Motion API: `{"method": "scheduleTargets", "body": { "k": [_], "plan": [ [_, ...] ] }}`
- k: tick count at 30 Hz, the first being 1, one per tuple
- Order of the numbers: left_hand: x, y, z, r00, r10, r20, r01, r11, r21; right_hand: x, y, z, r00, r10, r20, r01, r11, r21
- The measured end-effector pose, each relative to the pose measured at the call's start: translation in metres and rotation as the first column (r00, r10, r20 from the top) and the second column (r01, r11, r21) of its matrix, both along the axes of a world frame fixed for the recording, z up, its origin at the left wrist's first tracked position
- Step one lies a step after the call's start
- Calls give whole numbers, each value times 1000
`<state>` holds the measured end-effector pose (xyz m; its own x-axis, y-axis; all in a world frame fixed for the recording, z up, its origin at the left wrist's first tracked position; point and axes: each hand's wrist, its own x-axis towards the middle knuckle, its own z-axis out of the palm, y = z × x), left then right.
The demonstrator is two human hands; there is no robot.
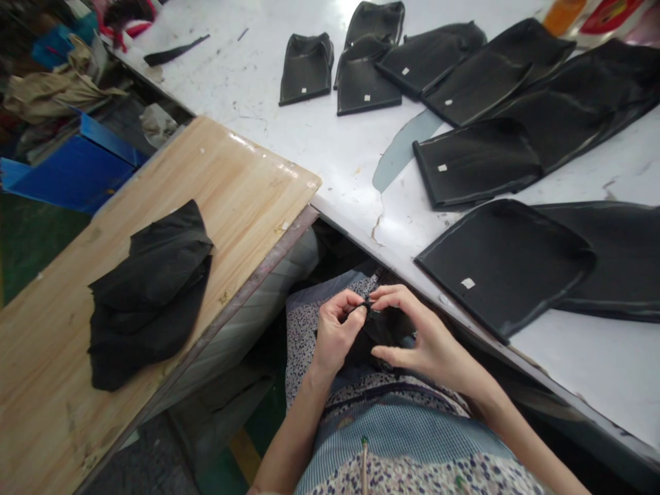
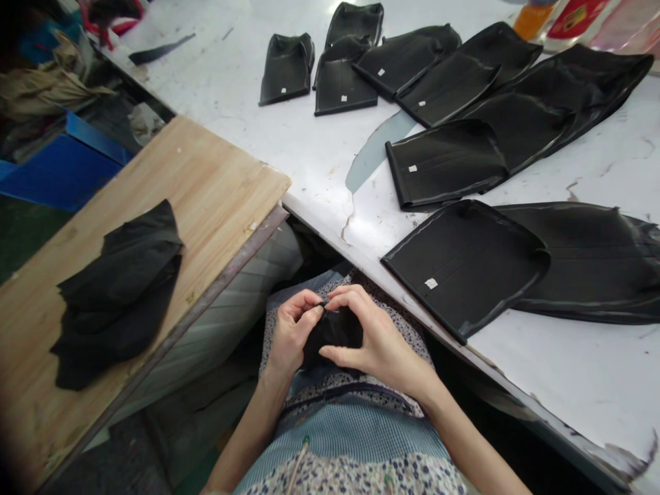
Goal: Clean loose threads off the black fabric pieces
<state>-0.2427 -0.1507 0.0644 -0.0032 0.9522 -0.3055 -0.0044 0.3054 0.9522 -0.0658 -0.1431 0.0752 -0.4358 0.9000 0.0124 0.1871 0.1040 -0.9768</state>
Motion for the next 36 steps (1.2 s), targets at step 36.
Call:
{"method": "scheduleTargets", "body": {
  "k": [36],
  "plan": [
    [-2, 0, -5, 995, -101, 24, 103, 992, -75, -5, 1, -16, 971, -229, -63, 218, 965, -148]
  ]
}}
